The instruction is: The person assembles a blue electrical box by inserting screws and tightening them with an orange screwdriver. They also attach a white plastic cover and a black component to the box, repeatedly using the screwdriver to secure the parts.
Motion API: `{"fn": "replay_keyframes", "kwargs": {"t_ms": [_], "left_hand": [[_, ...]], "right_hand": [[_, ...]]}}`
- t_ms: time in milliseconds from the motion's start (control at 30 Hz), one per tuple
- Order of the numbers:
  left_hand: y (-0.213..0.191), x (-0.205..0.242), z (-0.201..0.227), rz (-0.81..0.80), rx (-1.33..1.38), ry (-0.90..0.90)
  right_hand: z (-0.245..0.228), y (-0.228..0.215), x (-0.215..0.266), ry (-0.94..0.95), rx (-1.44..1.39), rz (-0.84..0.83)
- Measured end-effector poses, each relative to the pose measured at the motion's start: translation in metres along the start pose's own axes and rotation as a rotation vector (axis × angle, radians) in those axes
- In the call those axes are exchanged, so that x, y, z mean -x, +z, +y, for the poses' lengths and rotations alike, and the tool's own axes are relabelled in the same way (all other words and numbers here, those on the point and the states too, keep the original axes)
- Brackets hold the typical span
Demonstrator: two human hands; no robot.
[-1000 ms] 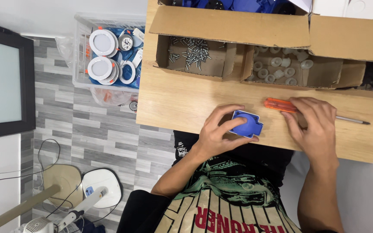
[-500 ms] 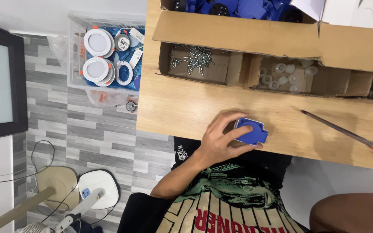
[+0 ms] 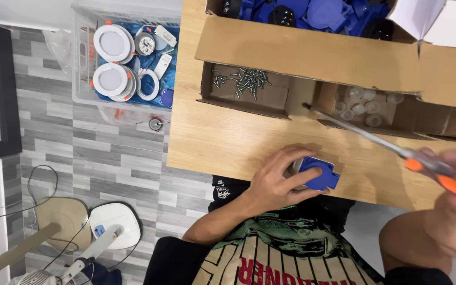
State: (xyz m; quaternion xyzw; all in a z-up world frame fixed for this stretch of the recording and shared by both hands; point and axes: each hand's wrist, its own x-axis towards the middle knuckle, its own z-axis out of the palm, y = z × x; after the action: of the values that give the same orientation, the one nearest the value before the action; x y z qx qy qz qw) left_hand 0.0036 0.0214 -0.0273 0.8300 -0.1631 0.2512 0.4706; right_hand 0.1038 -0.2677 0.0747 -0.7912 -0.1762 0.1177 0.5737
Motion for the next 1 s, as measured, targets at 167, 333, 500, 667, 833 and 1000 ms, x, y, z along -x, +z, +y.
{"fn": "replay_keyframes", "kwargs": {"t_ms": [167, 333, 500, 667, 833, 1000], "left_hand": [[0.000, -0.003, 0.000, -0.005, -0.053, -0.001], [-0.001, -0.001, -0.001, -0.009, -0.061, 0.005], [-0.006, -0.007, 0.002, -0.011, -0.023, 0.001], [-0.002, -0.003, 0.000, -0.018, -0.049, -0.007], [-0.004, -0.004, 0.002, -0.027, -0.058, -0.010], [-0.002, -0.002, 0.002, -0.040, -0.071, -0.007]], "right_hand": [[-0.020, 0.059, -0.042, -0.622, 0.379, 0.224], [-0.035, 0.066, -0.071, -0.456, 0.412, 0.026], [-0.027, 0.084, -0.087, -0.367, 0.404, -0.071], [-0.010, 0.101, -0.101, -0.792, 0.308, 0.003], [-0.014, 0.102, -0.107, -0.861, 0.317, -0.007], [-0.037, 0.110, -0.112, -0.913, 0.220, 0.044]]}}
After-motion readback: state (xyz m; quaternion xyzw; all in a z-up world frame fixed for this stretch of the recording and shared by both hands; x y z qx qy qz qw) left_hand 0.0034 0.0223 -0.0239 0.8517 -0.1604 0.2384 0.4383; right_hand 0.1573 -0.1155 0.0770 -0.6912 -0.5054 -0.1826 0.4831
